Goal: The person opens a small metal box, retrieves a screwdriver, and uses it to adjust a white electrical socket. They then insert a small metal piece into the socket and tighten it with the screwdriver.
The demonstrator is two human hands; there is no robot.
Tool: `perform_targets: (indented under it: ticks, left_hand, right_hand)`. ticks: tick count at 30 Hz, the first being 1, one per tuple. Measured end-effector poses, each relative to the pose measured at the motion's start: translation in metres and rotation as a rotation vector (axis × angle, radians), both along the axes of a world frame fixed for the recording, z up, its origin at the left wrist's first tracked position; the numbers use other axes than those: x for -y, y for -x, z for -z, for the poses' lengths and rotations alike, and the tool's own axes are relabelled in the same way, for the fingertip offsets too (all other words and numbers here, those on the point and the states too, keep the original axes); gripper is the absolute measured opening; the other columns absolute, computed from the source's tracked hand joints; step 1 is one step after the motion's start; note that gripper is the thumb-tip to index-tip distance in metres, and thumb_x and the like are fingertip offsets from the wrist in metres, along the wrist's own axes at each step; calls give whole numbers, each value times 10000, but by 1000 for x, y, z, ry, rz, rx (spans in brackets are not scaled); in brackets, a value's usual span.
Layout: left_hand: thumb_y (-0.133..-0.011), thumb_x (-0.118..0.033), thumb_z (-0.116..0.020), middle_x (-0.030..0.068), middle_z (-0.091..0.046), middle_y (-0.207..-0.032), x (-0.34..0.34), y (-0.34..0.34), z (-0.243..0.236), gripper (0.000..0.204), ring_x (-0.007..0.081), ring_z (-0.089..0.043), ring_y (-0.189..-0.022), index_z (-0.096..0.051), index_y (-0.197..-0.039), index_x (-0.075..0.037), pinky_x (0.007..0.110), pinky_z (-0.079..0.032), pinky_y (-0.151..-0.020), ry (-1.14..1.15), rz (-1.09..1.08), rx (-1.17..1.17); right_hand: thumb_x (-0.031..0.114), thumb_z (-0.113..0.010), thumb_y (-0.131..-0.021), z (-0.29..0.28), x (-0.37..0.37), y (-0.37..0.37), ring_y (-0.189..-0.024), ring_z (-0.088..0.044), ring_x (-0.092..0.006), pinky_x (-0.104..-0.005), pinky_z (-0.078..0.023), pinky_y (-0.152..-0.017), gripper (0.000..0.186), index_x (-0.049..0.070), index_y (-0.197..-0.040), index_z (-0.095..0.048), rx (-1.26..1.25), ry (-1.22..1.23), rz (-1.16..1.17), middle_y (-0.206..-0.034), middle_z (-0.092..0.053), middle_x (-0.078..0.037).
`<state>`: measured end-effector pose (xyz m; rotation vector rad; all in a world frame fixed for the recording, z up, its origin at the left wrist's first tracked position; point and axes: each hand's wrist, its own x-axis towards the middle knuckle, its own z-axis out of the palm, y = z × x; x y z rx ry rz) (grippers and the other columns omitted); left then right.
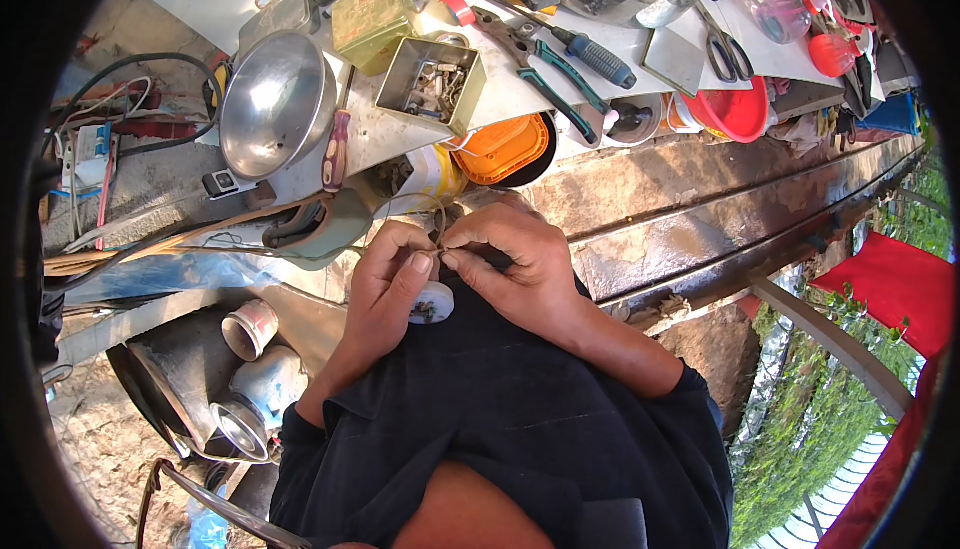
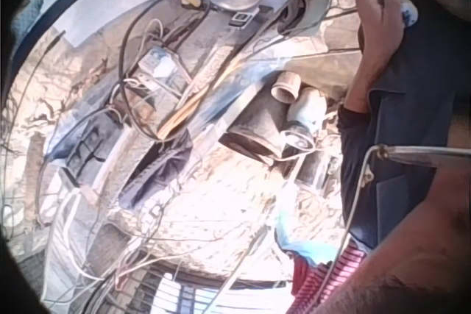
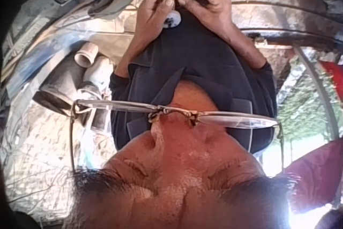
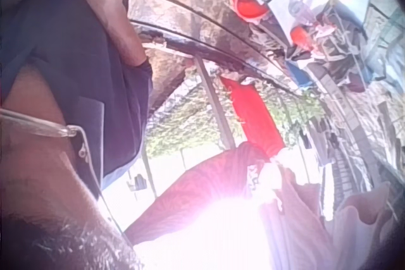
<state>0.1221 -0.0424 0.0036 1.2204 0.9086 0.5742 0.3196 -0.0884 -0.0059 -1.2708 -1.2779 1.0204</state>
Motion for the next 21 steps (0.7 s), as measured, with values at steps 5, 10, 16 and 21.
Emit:
perform_targets:
  ticks: [5, 10, 16, 21]
  left_hand:
    - [-1055, -138, -626, 7, -590, -791, 2, 1, -4, 120, 47, -521, -697, -592, -1040, -24, 248, -444, -621, -65, 20, -41]
    - [-1034, -108, -618, 36, -588, -760, 2, 1, -12, 106, 70, -534, -668, -602, -1000, -10, 271, -457, -608, -151, 50, -114]
    - [-1030, -109, -602, 46, -586, -754, 0, -3, -14, 125, 95, -549, -656, -611, -964, -3, 290, -465, -604, -149, 55, -117]
    - [-1041, -131, -599, 46, -584, -758, -1, -3, -16, 164, 101, -553, -666, -615, -938, -4, 292, -468, -615, -148, 99, -154]
  right_hand:
    - [-46, -818, -813, 2, 2, 3, -882, -692, -226, -343, -553, -768, 191, 39, -961, -732, -58, 20, 4, -965, -749, -58]
    - [-101, -776, -851, -1, 3, -1, -900, -734, -167, -292, -590, -758, 213, 7, -1023, -709, 31, -14, -80, -1012, -737, -91]
    - [-98, -786, -815, -1, 0, -4, -885, -740, -185, -293, -577, -734, 235, 28, -995, -703, 116, -103, -97, -983, -737, -92]
    - [-94, -789, -814, 1, 1, -6, -888, -738, -189, -302, -579, -743, 231, 25, -994, -705, 119, -122, -67, -993, -738, -95]
